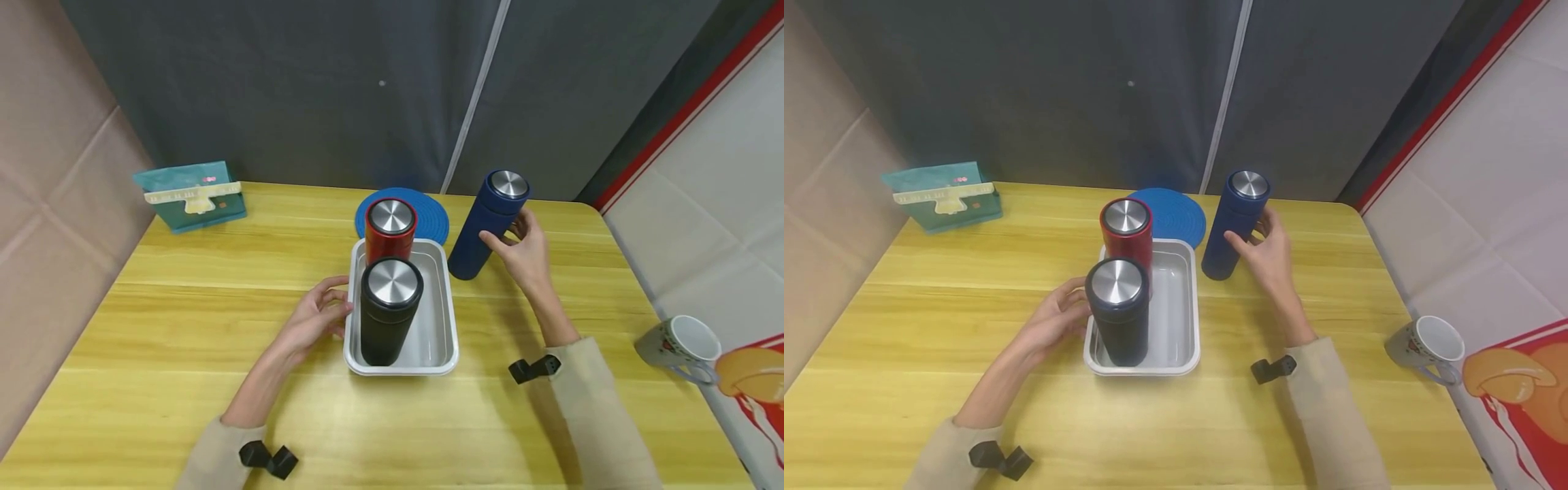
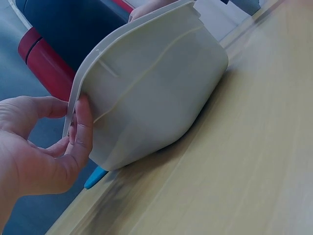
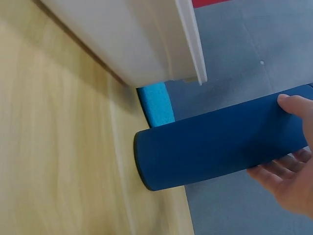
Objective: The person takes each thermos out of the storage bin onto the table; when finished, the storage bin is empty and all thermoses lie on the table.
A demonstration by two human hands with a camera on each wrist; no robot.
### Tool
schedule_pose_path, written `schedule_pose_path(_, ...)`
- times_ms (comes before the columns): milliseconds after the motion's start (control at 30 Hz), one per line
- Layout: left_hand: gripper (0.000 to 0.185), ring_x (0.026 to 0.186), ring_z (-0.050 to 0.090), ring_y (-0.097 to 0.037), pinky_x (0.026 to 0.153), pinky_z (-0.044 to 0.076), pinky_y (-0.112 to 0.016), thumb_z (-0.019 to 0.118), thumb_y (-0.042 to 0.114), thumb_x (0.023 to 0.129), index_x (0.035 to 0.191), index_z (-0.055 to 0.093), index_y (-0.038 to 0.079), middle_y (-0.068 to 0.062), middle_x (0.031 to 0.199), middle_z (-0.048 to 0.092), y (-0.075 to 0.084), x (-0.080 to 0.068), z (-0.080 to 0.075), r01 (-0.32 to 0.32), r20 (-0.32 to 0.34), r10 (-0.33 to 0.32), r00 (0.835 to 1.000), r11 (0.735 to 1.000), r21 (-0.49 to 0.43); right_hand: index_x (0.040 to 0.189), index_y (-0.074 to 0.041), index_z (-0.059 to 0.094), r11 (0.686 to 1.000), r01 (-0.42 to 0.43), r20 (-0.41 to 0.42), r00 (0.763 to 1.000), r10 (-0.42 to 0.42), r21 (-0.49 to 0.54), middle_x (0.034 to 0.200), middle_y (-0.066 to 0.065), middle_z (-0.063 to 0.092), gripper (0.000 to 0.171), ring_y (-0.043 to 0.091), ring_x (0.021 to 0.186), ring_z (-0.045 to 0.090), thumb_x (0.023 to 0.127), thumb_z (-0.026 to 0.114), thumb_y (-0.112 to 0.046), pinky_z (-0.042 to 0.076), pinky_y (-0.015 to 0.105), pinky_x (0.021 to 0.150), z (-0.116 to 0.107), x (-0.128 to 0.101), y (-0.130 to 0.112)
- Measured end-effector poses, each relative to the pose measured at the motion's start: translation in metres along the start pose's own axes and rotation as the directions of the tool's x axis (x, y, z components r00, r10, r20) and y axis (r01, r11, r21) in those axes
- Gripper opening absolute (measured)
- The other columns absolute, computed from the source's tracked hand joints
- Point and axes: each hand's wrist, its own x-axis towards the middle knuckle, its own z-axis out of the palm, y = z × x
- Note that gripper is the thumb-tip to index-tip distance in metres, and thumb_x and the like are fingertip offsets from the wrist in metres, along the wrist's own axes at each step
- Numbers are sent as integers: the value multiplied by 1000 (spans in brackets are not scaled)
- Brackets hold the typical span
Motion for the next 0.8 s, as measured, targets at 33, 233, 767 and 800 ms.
schedule_pose_path(33, 56, 79, 59, -19, 59, 54, -29, 57, -2, 92, 143, 35, 4, -14, 109, 54, 0, 0, 0, 1, -1, -1, 1000, 1000, -2, 137, 0, 44, 1000, 4, -2, 1000, -4, 16, 128, 16, 55, 65, 25, 114, 56, 82, 77, -12, 51, 35, 92, 1, 0, 1)
schedule_pose_path(233, 56, 80, 59, -19, 59, 54, -30, 57, -1, 92, 143, 34, 4, -14, 110, 54, 1, 0, 1, -1, 5, 1, 1000, 1000, -8, 137, 4, 41, 996, 5, 1, 1000, -6, 84, 129, 17, 53, 64, 26, 116, 53, 83, 74, -6, 47, 43, 97, 2, -2, 3)
schedule_pose_path(767, 56, 79, 60, -19, 61, 54, -30, 56, -2, 92, 143, 33, 2, -12, 108, 57, -3, -2, 0, -23, 26, 25, 999, 998, -56, 138, 13, 38, 997, -40, 23, 999, 39, 64, 130, 31, 49, 63, 41, 117, 51, 85, 70, 0, 43, 51, 98, 2, -22, -25)
schedule_pose_path(800, 56, 79, 60, -19, 61, 54, -30, 56, -2, 92, 143, 33, 1, -12, 107, 57, -3, -1, 0, -26, 27, 28, 999, 998, -58, 138, 13, 38, 997, -42, 22, 999, 41, 69, 130, 30, 49, 63, 40, 117, 51, 84, 70, 1, 43, 51, 99, 2, -23, -25)
